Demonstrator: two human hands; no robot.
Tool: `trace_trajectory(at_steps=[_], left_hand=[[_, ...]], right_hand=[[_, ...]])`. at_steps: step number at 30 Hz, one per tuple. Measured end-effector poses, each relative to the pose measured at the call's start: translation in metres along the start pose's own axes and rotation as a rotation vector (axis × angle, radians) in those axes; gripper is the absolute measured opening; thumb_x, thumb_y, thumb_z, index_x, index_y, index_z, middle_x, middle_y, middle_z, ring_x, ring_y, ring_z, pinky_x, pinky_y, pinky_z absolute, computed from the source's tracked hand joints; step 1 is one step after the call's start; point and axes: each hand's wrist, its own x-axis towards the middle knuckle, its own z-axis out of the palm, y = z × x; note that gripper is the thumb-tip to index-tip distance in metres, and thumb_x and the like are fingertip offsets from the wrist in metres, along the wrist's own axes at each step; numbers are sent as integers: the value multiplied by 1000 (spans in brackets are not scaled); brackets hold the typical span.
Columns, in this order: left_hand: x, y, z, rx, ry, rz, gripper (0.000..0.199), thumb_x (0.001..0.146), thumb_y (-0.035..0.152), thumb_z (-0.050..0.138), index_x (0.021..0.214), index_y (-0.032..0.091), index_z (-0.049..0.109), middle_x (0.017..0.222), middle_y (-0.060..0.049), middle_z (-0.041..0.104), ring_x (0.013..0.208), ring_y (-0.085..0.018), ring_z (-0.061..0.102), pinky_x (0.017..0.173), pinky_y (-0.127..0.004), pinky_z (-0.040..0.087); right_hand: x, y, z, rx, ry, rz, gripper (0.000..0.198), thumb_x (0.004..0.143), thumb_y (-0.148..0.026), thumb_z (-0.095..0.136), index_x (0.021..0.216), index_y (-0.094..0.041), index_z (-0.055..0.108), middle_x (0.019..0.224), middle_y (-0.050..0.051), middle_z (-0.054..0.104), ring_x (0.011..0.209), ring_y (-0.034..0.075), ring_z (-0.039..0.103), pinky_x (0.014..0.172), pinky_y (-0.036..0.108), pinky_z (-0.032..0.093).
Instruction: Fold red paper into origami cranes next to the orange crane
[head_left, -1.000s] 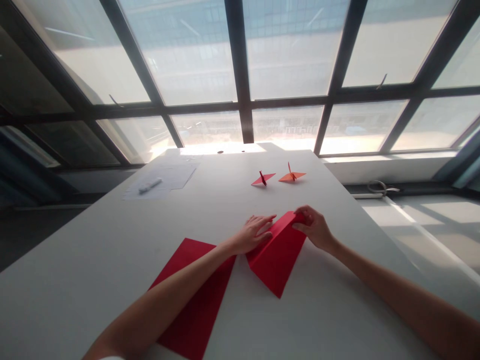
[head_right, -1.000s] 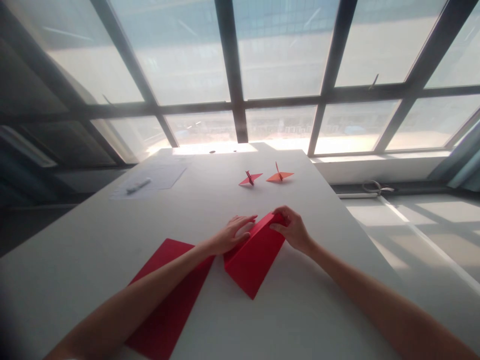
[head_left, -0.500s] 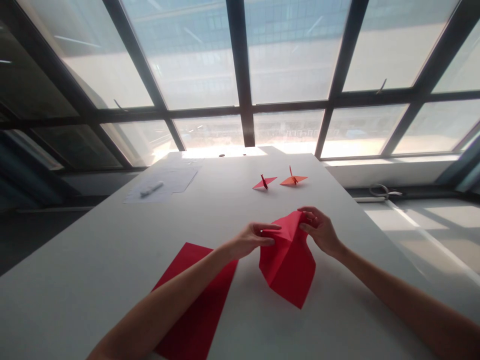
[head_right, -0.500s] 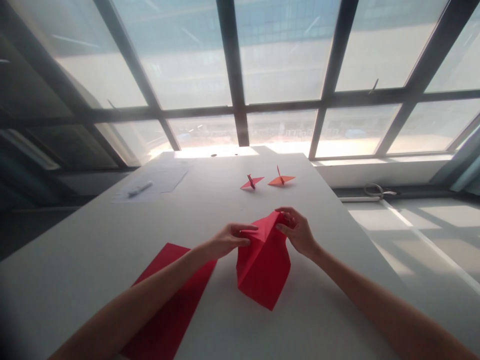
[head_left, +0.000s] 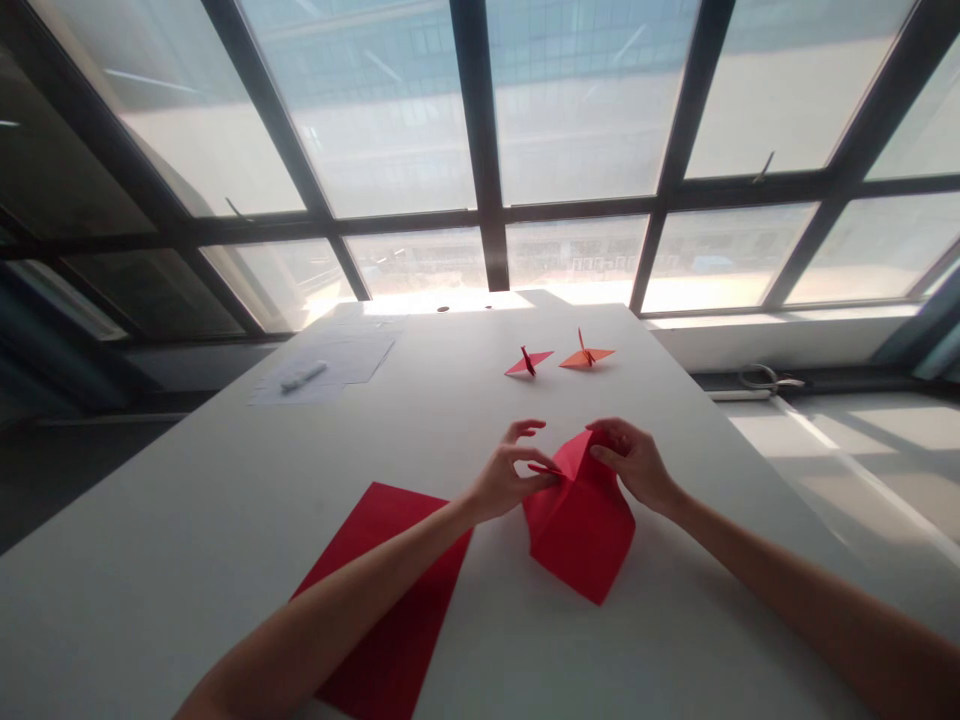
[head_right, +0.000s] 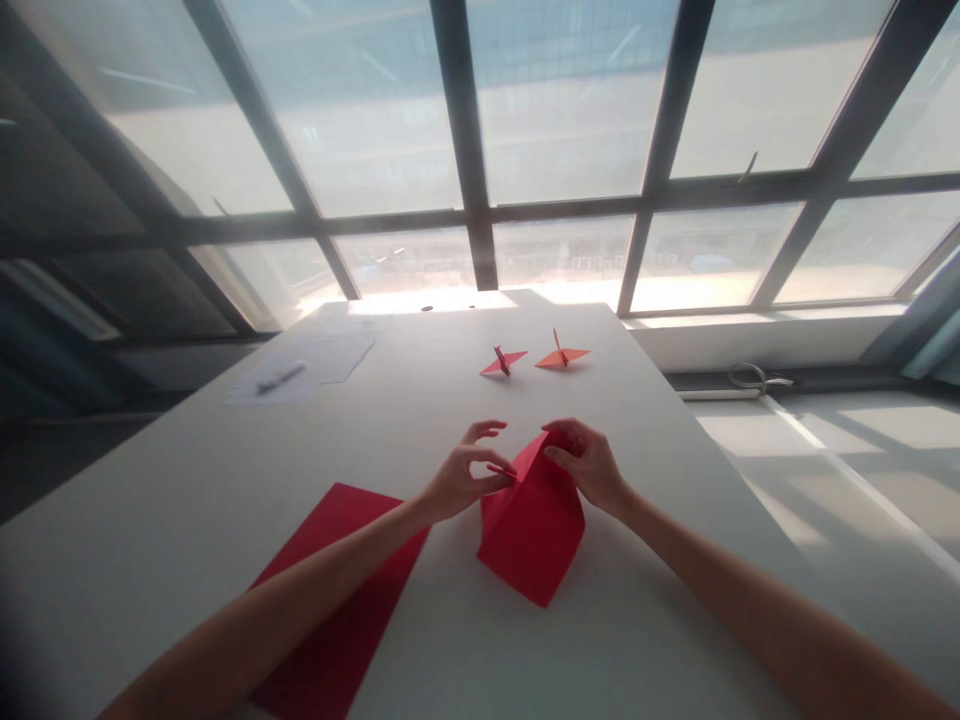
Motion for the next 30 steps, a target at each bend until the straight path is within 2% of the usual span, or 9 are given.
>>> trace_trajectory(at_steps=[2,6,9,12,18,21,25,30], left_hand=[[-1,6,-1,70,-21,106,12,84,31,72,86,19,74,134,-13,54,127,-29,50,99,-41,47],[-2,12,-2,105,-85,308,7,93,22,59,97,18,63,109,-13,70,106,-21,65,94,-37,48],[-2,13,-5,177,-130,475,8,94,16,53,92,18,60,103,-11,72,95,-18,67,87,-32,48],[-1,13,-8,294,-158,567,15,94,12,50,92,19,63,103,-10,71,94,-17,66,85,-31,46],[-1,15,-8,388,-154,565,25,96,11,43,102,22,65,102,-9,68,95,-17,63,87,-33,42],[-3,19,-6,399,-146,512,18,95,16,49,104,21,64,101,-9,67,94,-18,62,90,-35,41],[-4,25,0,368,-74,462,8,92,26,60,95,20,65,94,-7,68,89,-18,62,89,-34,41],[-6,29,6,335,-31,439,33,75,42,80,93,19,64,94,-7,67,87,-20,62,87,-35,43]], right_hand=[[-1,0,2,2,-9,11,29,76,-35,77,100,-21,69,84,3,67,74,16,58,64,27,48],[-5,-3,6,19,-3,31,29,75,-35,78,98,-20,69,79,1,65,70,15,56,62,26,46],[-7,-7,9,42,-19,58,29,76,-35,77,99,-20,69,76,0,63,67,14,54,60,26,45],[-8,-9,11,70,-27,79,30,76,-36,77,99,-19,69,77,1,63,68,14,55,60,26,45],[-8,-11,11,87,-8,122,31,75,-39,77,97,-19,69,79,2,65,70,15,57,62,26,46],[-8,-12,11,59,5,112,29,75,-38,77,95,-18,69,80,3,66,72,16,57,64,27,46],[-9,-12,13,38,0,105,28,76,-38,76,94,-18,70,80,3,67,71,17,58,64,28,46],[-10,-14,16,51,44,100,27,75,-37,76,94,-18,70,80,3,68,70,16,58,63,27,46]])
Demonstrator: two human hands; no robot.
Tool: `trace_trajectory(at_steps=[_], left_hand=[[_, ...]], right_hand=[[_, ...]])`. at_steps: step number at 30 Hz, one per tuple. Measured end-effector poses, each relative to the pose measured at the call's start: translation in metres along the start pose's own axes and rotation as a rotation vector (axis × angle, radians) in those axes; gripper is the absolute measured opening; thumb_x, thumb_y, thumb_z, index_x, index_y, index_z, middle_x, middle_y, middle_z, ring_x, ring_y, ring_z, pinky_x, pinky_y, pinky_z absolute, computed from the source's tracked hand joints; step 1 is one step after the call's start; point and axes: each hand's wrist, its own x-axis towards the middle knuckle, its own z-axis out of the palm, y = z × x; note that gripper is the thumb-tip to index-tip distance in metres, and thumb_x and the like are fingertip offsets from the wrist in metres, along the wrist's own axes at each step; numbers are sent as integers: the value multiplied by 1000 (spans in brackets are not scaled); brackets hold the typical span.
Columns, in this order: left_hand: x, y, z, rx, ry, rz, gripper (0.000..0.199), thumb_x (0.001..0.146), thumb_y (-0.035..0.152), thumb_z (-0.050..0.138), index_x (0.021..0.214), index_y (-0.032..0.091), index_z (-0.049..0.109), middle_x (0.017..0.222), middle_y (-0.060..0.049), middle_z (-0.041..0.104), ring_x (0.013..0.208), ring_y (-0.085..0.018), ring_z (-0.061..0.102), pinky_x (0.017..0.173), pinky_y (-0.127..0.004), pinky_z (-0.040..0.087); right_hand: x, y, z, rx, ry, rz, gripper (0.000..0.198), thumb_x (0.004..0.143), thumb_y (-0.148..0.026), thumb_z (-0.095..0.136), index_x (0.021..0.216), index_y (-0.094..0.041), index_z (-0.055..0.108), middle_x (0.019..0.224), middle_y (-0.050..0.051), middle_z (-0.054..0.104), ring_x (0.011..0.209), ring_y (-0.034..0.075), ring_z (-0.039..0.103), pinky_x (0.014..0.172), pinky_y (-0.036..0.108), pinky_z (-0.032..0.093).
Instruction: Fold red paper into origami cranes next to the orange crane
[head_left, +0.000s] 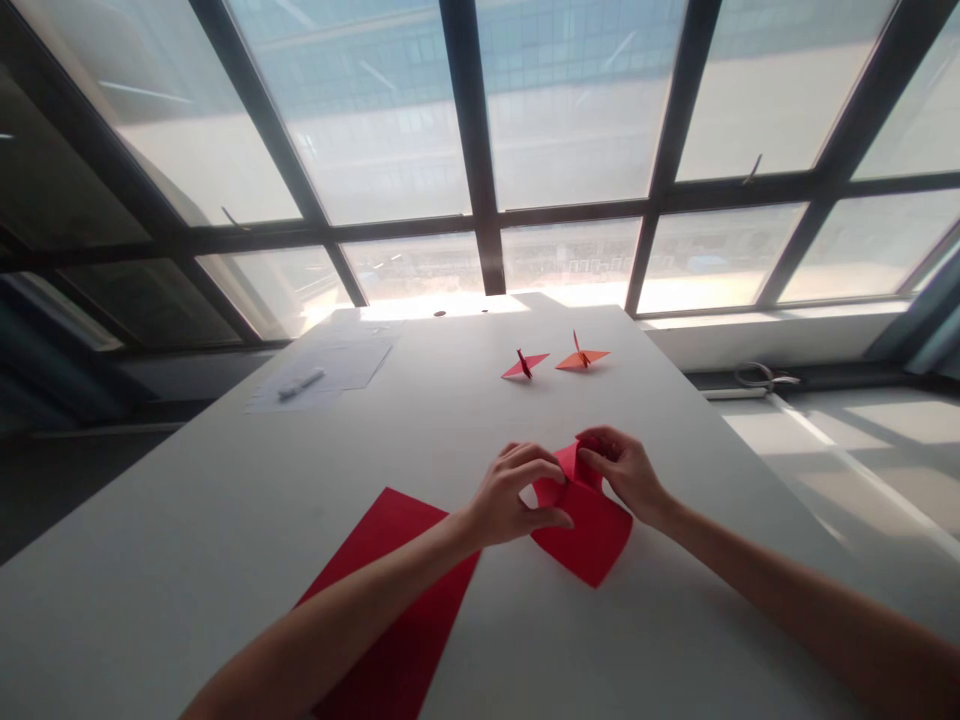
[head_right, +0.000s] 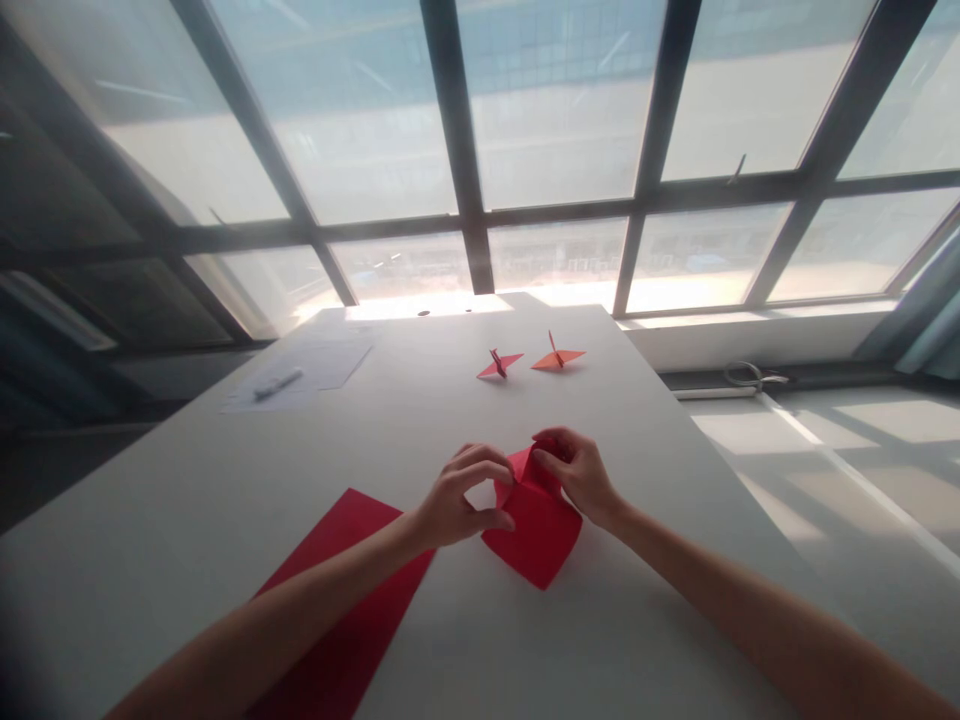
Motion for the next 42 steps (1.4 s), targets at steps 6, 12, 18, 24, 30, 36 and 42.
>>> trace_trajectory(at_steps=[6,12,18,24,30,36,42], left_hand=[[1,4,3,-42,79,-60,6,85,21,69,90,19,65,94,-7,68,86,-18,63,83,-33,46],[4,4,2,-195,199,-208,1,88,17,63,87,18,63,91,-6,65,82,-16,62,73,-27,50],[5,7,-2,-165,249,-215,2,89,19,62,88,17,61,92,-6,64,83,-15,62,75,-28,51],[3,14,0,-173,220,-140,3,89,18,62,92,17,63,94,-6,66,85,-16,64,75,-28,52],[3,22,3,-189,233,-260,20,86,21,68,106,18,68,94,-6,71,84,-17,66,80,-29,53],[7,21,1,-357,230,-410,14,86,26,69,95,18,76,88,-7,72,81,-18,66,73,-29,53],[9,14,0,-602,279,-578,21,81,36,74,84,15,76,82,-6,70,71,-16,64,60,-25,50]], right_hand=[[-3,-2,4,11,69,1,30,77,-40,75,97,-18,68,83,4,69,73,17,59,64,28,48],[-5,-12,4,-222,202,-121,32,81,-41,71,105,-21,65,102,8,66,91,23,62,74,35,52],[-21,-50,9,-456,-85,-471,19,86,-34,68,104,-27,71,105,9,66,101,26,58,87,42,49],[-30,-54,19,-526,-38,-553,13,86,-20,67,95,-28,73,92,6,66,89,23,59,82,41,49],[-32,-51,23,-388,-57,-495,15,88,-17,62,93,-26,73,88,5,66,85,21,60,77,36,50],[-26,-55,18,-457,-42,-401,20,85,-29,69,104,-25,71,103,9,65,101,26,58,85,40,50],[-10,-58,2,-379,-373,-105,23,85,-39,67,95,-20,73,90,7,73,83,25,66,69,33,53]])
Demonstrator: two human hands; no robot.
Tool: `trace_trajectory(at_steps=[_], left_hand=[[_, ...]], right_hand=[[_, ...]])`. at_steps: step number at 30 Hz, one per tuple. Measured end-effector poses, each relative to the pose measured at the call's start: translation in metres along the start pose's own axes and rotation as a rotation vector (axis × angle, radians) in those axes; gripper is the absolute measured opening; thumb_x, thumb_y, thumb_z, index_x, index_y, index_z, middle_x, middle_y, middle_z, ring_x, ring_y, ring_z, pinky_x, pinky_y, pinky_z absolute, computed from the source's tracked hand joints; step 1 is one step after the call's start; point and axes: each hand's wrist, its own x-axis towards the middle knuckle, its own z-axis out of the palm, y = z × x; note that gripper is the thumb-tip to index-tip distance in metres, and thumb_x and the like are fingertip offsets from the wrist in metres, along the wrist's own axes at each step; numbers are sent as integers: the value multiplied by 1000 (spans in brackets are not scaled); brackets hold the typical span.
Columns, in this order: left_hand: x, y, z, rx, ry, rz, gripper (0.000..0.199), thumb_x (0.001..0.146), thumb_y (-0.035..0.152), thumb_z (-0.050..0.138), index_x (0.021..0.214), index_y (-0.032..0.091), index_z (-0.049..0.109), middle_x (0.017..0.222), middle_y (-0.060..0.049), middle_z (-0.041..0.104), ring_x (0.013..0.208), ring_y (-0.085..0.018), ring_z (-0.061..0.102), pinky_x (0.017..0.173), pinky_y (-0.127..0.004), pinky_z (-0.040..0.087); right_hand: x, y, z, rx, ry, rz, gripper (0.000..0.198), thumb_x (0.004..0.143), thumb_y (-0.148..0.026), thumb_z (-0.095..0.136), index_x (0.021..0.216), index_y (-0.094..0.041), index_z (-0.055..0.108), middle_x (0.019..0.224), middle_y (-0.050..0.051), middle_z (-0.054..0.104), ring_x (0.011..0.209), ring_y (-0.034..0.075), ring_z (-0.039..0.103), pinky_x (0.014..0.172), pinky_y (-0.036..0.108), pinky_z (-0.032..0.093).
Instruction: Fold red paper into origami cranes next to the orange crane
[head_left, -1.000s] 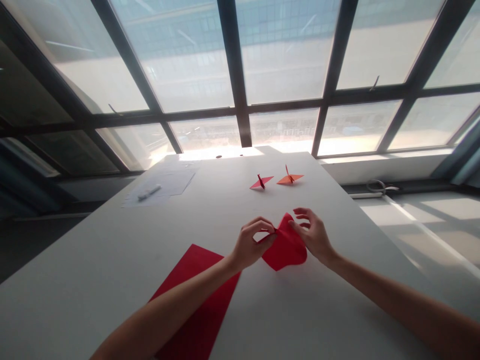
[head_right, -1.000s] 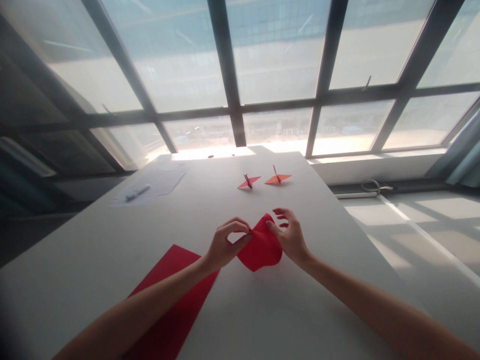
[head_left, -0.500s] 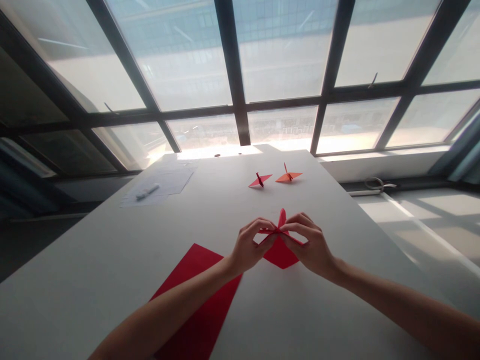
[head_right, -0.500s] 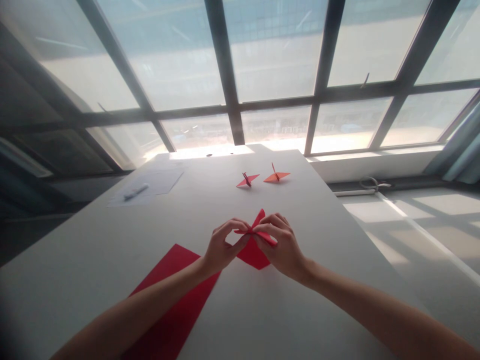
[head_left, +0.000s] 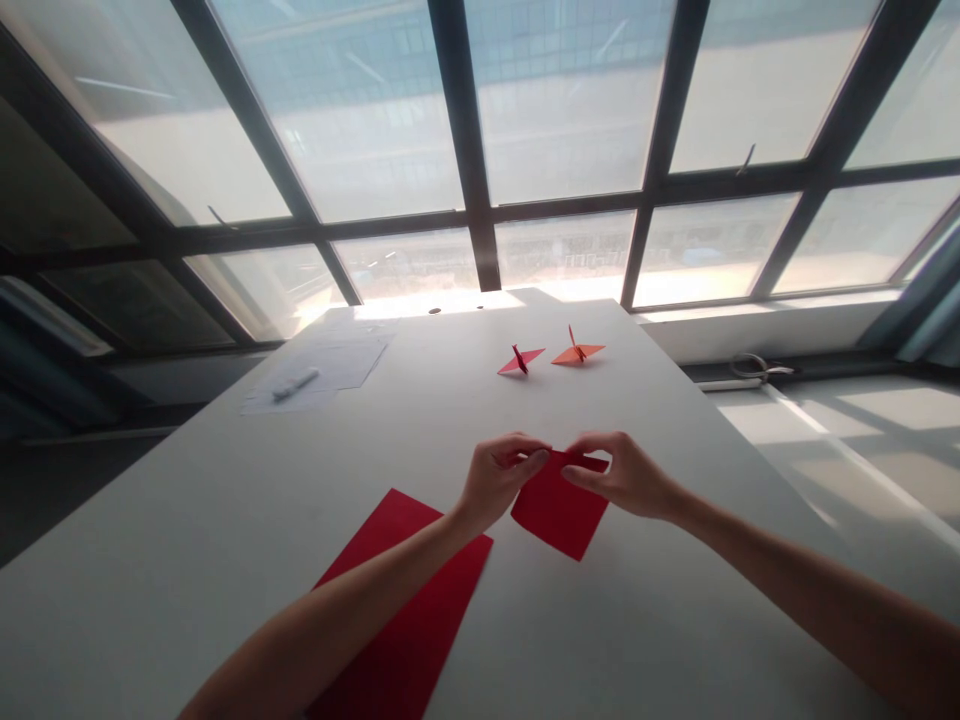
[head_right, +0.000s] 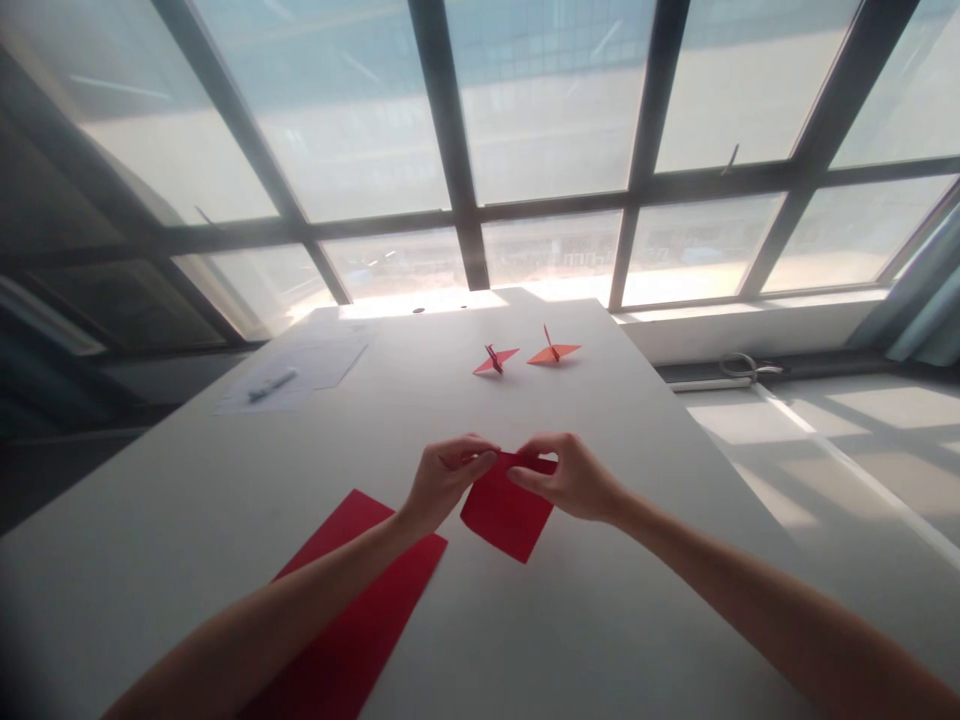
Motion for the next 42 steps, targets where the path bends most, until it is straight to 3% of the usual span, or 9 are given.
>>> trace_trajectory(at_steps=[3,8,15,20,26,33,39,42], left_hand=[[2,2,-1,38,-42,-87,29,78,40,76,92,14,76,84,-8,72,75,-19,66,63,-26,51],[4,3,-3,-29,-176,-260,34,80,44,74,94,13,77,86,-10,75,75,-22,69,65,-28,53],[8,-7,-8,-131,-37,-296,34,77,46,76,88,13,76,81,-7,74,71,-19,67,65,-27,52],[7,-9,-9,-52,-160,-318,36,75,45,78,93,14,77,88,-9,75,75,-21,68,64,-27,52],[7,-13,-9,-99,-86,-302,32,75,43,78,86,14,78,82,-7,76,72,-21,68,65,-28,52],[8,-11,-11,-15,-225,-343,38,77,45,76,99,14,77,93,-11,76,78,-23,69,66,-29,53],[9,-21,-10,-99,-7,-327,38,76,46,77,95,13,78,89,-9,76,72,-21,68,63,-28,53],[10,-29,-11,-202,89,-308,40,75,45,78,98,12,77,91,-10,76,76,-21,69,69,-29,55]], right_hand=[[0,6,3,32,7,54,26,88,-40,61,81,-18,75,74,5,73,69,22,65,58,30,49],[-1,13,10,118,50,109,27,85,-43,65,85,-17,75,76,6,74,69,23,66,55,29,48],[5,25,6,317,75,223,35,81,-50,68,79,-16,75,74,6,73,68,24,67,54,29,49],[5,31,9,316,67,202,33,79,-49,71,76,-16,75,70,4,72,65,23,66,53,28,48],[4,29,12,485,66,202,35,83,-51,66,91,-18,78,80,6,75,75,24,68,62,32,52],[2,33,19,386,80,183,35,81,-51,68,81,-17,78,74,5,73,64,21,63,53,28,47],[1,29,14,530,-49,307,38,78,-45,73,103,-17,74,94,8,74,82,24,67,66,30,51],[2,33,11,425,-20,325,33,75,-39,76,96,-13,75,86,7,73,76,20,64,64,28,47]])
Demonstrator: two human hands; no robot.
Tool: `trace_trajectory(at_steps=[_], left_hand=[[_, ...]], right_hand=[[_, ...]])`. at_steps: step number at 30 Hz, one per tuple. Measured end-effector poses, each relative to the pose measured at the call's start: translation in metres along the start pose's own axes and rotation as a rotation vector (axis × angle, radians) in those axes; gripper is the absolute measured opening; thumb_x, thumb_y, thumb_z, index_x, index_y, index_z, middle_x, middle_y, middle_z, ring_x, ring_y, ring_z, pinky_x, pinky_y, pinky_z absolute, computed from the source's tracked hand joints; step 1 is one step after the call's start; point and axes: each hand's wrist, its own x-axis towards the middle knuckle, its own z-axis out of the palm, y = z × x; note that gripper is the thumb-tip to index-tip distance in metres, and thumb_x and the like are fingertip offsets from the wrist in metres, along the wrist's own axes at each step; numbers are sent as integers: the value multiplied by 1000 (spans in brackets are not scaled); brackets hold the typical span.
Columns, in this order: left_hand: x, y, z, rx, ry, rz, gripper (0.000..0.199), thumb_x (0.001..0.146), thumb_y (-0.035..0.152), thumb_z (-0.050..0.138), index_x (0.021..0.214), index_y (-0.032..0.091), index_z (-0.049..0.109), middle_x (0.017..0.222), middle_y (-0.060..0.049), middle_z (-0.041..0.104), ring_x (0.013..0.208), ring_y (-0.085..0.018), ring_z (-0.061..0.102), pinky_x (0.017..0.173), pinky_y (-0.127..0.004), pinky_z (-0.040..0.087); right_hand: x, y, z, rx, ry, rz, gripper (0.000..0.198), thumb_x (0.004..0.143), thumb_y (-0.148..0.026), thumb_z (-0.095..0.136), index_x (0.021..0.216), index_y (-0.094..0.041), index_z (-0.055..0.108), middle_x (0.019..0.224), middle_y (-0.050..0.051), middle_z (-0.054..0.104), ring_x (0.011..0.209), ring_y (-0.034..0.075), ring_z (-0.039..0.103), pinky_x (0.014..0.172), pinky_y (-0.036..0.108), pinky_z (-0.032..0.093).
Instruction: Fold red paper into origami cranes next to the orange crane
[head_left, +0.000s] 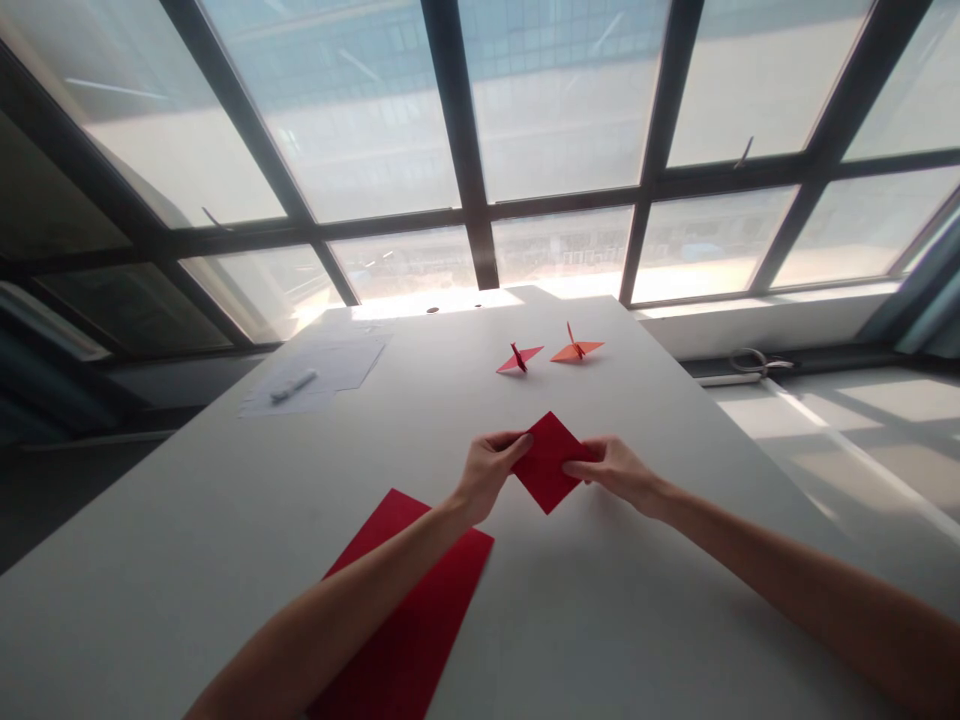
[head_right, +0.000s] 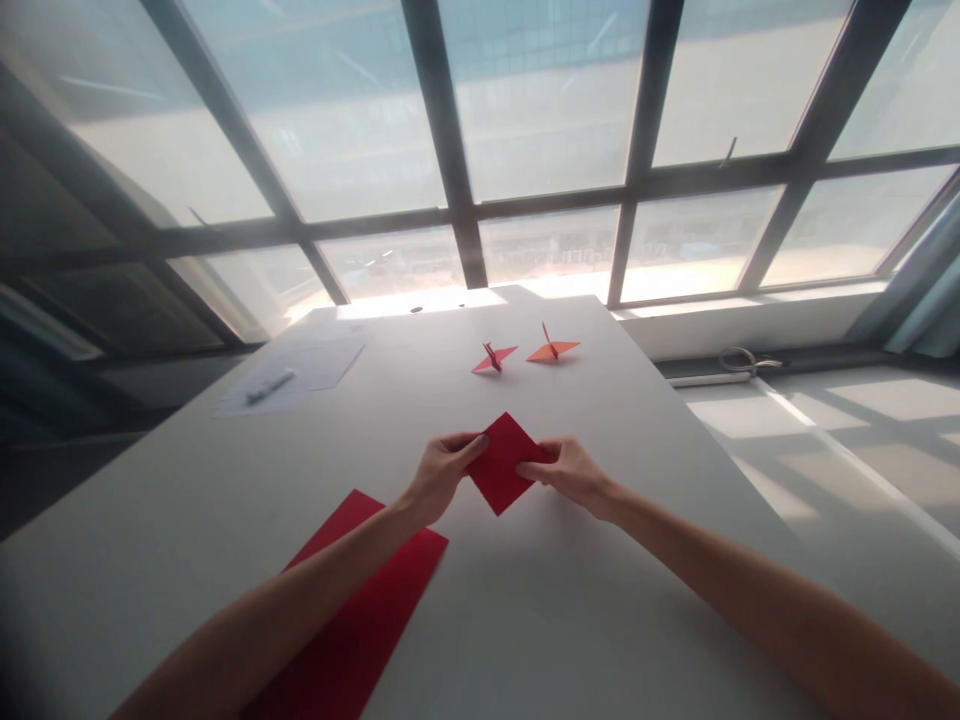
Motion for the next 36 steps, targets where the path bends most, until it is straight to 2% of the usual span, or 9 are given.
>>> trace_trajectory(at_steps=[3,6,10,12,16,21,25,30,36], left_hand=[[2,-5,-1,-40,-15,-23,46,76,46,78,104,11,75,93,-12,75,82,-23,70,76,-33,57],[3,-7,-2,4,-129,-96,48,76,46,78,106,10,74,98,-14,75,90,-27,70,81,-38,57],[3,-8,-2,-29,-155,-124,48,76,45,78,107,10,74,102,-14,74,94,-28,70,87,-41,56],[4,-10,-2,-73,-129,-95,48,77,45,77,108,10,73,101,-14,74,93,-27,70,89,-42,55],[6,-14,-4,-78,-145,-86,47,77,43,78,109,9,73,99,-13,74,92,-26,69,89,-42,54],[6,-14,-7,-2,-239,-115,44,70,35,84,104,10,74,98,-12,74,89,-24,69,84,-36,53],[4,-9,-6,78,-304,-100,42,69,32,84,102,9,73,95,-11,73,85,-23,67,76,-31,52],[-1,1,-1,71,-174,55,50,75,35,79,119,18,61,101,-9,72,81,-20,67,70,-30,54],[1,6,-2,181,-125,142,29,74,36,80,86,13,66,83,-6,69,73,-16,64,62,-23,50]], right_hand=[[4,4,-3,-40,114,-27,30,75,-39,74,91,-13,75,82,6,73,74,20,63,63,27,47],[7,5,-4,3,153,-63,31,72,-38,74,92,-14,75,86,8,73,80,23,64,66,30,49],[6,5,-1,66,233,-61,40,74,-41,74,103,-15,73,94,9,73,79,21,63,62,28,46],[4,6,3,58,204,-66,41,75,-44,72,105,-15,73,93,9,73,75,19,61,59,27,44],[3,9,8,1,181,-119,35,77,-45,71,89,-12,76,74,5,71,61,16,55,54,27,41],[9,18,6,-20,183,-187,30,79,-40,69,91,-13,75,85,6,74,76,23,64,67,31,49],[7,18,9,-158,202,-251,27,87,-35,60,98,-14,72,90,6,73,81,24,64,67,30,48],[-1,16,16,-252,93,-257,20,92,-29,50,98,-16,64,86,4,69,75,19,61,61,26,45],[-7,11,17,-439,13,-303,16,93,-22,46,92,-18,61,79,1,65,67,14,52,60,24,39]])
